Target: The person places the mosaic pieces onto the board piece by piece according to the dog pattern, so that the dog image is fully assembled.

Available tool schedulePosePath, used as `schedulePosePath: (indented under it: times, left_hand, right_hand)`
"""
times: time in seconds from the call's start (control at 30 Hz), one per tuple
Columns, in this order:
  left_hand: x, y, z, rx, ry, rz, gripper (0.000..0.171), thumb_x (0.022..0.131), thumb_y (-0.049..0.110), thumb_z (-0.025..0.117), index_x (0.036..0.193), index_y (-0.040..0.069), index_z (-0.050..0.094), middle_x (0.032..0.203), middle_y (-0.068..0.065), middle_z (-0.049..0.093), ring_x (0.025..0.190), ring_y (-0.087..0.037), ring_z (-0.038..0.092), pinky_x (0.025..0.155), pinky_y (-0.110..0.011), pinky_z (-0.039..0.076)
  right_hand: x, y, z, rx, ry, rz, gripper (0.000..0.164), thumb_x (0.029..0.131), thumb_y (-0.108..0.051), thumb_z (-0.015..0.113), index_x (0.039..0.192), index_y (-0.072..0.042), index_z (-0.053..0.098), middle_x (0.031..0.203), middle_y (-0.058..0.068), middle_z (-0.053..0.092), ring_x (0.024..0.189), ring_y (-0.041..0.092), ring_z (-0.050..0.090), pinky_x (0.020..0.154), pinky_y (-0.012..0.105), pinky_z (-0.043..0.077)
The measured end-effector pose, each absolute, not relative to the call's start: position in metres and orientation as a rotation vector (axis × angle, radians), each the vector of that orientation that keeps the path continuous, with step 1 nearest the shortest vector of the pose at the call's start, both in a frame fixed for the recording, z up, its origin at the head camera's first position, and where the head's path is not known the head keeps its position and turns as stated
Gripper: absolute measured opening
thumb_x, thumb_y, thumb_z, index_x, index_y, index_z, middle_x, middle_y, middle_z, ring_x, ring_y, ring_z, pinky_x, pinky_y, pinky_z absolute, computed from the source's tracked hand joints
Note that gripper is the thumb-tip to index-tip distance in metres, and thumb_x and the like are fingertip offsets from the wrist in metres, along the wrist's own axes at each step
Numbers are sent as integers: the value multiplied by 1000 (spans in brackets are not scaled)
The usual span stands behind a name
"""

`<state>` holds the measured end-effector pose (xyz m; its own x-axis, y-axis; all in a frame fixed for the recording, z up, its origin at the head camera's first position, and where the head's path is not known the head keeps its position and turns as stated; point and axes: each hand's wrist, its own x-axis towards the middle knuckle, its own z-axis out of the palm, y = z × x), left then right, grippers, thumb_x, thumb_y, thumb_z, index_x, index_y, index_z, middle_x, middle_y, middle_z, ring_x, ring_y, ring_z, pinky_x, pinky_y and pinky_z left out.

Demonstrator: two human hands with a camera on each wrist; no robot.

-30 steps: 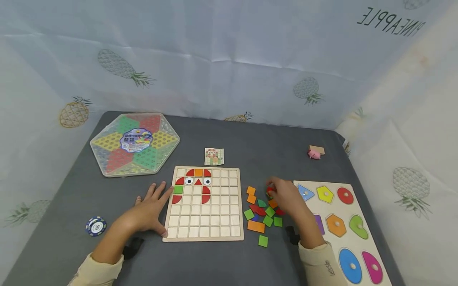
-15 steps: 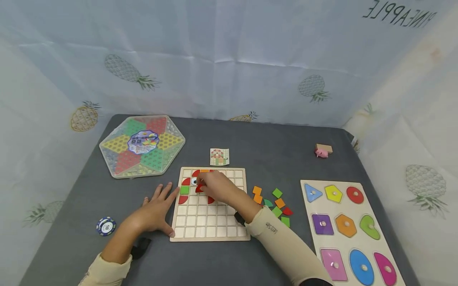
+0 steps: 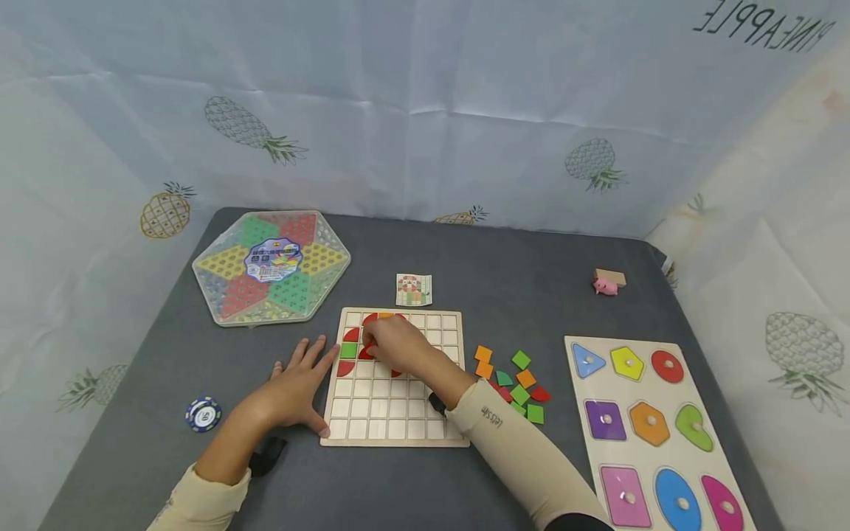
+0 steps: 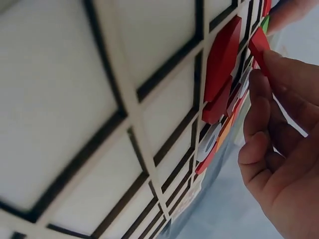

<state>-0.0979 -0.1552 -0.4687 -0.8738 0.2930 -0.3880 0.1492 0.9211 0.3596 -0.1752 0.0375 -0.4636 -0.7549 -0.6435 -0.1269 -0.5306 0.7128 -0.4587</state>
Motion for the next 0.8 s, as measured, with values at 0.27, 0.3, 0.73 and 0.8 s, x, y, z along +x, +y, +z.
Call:
schedulePosePath:
  times: [0.27,0.3,0.73,0.8]
  left_hand:
    - [-97,-154,-465,333,2631,452,128,42,41,89,145,11,20,149,-20,10,135,-44,1,89,-74,14]
    - [-97,-155,-465,338,2633,453,128,42,42,89,145,11,20,150,-20,10,135,-44,1,89,-74,14]
    - [-98,-162,-472,382,2631,496,130,42,44,88,146,12,16,150,-21,6,134,-45,-2,87,-75,13]
    - [-99,-161,-473,392,2625,504,130,43,44,88,146,12,15,150,-20,5,134,-45,-3,87,-75,12]
  right_hand:
    - [-169,36,-468,-1149,2818,-414,5,81,-13,68,84,-15,69,84,-5,64,75,7,58,68,21,47]
    - [-168,36,-468,-1172,2836,-387,4,80,-13,68,83,-16,69,83,-5,65,74,7,58,68,21,47]
    - [-155,70,-447,-945,2777,-369,14,82,-16,67,95,-17,71,94,-6,63,85,8,57,72,22,47]
    - [-152,91,-440,-831,2776,-389,14,82,-16,66,96,-17,70,93,-6,63,85,8,57,71,24,47]
